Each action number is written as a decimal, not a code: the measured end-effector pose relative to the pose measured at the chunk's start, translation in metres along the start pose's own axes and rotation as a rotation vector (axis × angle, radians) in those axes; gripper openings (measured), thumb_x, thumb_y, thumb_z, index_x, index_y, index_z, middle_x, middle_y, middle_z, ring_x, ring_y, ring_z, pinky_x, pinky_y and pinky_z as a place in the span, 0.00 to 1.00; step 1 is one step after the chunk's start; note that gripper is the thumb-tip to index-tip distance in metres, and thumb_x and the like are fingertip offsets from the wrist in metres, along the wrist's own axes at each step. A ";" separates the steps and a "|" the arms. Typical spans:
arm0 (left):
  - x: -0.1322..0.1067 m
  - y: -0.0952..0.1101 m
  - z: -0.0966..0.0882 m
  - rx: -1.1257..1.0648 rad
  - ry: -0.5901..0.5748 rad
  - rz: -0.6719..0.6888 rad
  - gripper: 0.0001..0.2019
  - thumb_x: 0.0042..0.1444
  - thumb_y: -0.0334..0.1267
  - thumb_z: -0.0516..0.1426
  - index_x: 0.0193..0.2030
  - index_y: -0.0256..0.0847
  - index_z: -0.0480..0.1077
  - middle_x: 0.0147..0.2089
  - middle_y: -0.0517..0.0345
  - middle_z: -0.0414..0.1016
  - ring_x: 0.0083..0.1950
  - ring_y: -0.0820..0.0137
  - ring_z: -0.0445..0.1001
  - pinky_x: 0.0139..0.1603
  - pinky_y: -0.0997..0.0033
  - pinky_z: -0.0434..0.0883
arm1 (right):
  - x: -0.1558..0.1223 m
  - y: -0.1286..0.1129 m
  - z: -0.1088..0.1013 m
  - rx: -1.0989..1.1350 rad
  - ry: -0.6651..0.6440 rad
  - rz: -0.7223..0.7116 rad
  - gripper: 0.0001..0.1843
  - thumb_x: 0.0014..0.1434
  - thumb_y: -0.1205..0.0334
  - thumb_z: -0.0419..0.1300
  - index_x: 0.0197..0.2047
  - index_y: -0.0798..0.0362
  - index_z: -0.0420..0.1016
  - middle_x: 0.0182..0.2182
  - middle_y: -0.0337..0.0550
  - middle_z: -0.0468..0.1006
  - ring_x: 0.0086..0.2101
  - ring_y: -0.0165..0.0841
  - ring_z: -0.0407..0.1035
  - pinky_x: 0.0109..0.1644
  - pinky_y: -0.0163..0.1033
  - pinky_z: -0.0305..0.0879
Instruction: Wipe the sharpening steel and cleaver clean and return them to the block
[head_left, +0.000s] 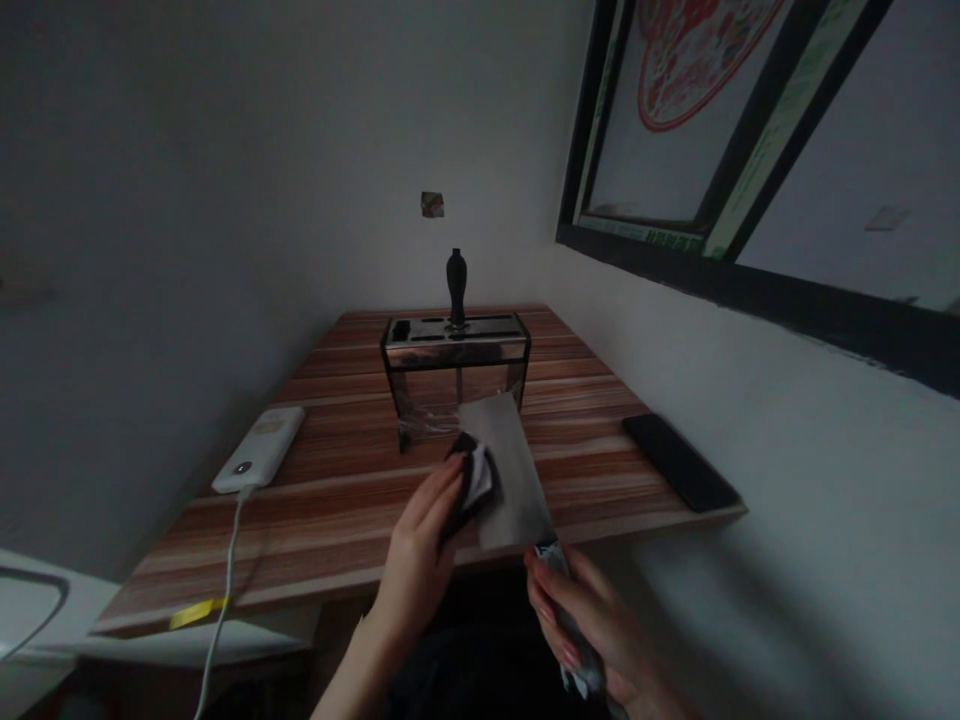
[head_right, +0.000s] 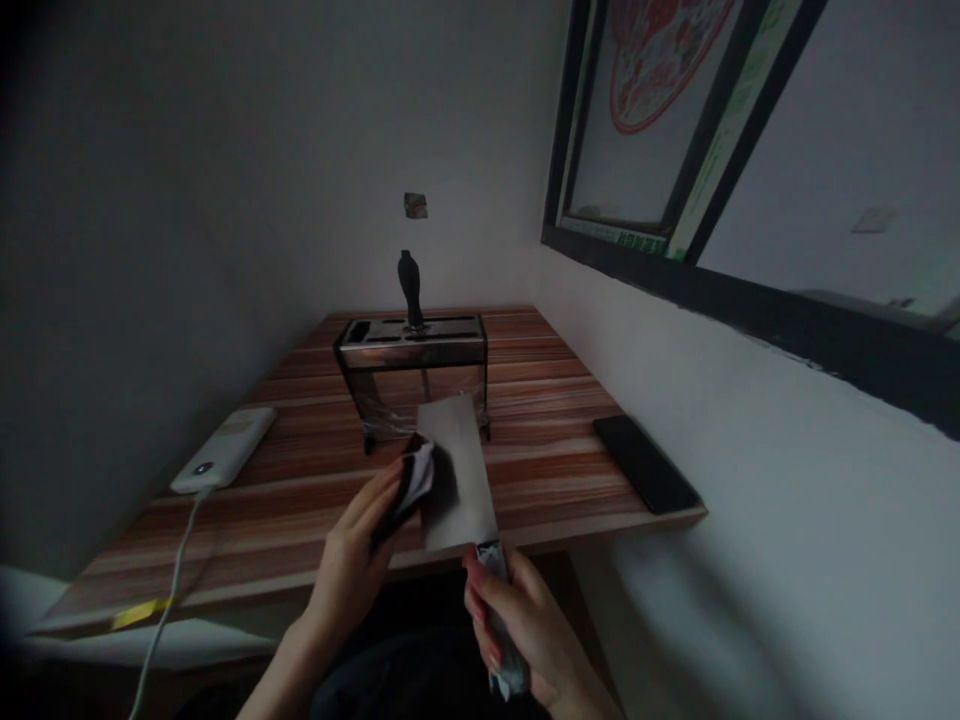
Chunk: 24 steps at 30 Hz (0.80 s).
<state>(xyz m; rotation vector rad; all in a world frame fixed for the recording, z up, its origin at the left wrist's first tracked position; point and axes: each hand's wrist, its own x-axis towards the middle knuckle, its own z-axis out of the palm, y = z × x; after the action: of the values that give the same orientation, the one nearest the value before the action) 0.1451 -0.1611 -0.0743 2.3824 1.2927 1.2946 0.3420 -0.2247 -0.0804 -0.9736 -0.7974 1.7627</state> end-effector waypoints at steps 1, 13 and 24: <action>0.000 0.009 0.001 -0.001 -0.107 0.117 0.29 0.54 0.21 0.47 0.63 0.40 0.62 0.66 0.50 0.64 0.68 0.64 0.60 0.66 0.59 0.63 | 0.002 0.000 0.003 0.010 -0.028 0.003 0.25 0.48 0.41 0.66 0.31 0.54 0.65 0.16 0.26 0.65 0.08 0.16 0.51 0.10 0.24 0.47; 0.010 0.026 -0.010 0.060 -0.550 0.581 0.29 0.59 0.32 0.51 0.67 0.33 0.52 0.69 0.47 0.58 0.72 0.64 0.50 0.71 0.56 0.53 | 0.004 0.001 0.009 0.076 -0.147 -0.003 0.31 0.39 0.37 0.70 0.27 0.51 0.59 0.12 0.23 0.60 0.09 0.14 0.44 0.10 0.24 0.46; 0.009 0.030 -0.013 0.063 -0.554 0.513 0.23 0.62 0.31 0.51 0.64 0.35 0.56 0.69 0.47 0.58 0.72 0.64 0.49 0.70 0.53 0.54 | 0.007 0.005 0.006 0.027 -0.164 0.025 0.32 0.39 0.46 0.74 0.39 0.54 0.64 0.07 0.19 0.58 0.08 0.17 0.43 0.11 0.25 0.44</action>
<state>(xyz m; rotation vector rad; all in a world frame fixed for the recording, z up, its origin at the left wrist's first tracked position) 0.1563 -0.1761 -0.0461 2.9308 0.5955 0.5784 0.3332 -0.2208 -0.0838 -0.8317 -0.8652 1.8884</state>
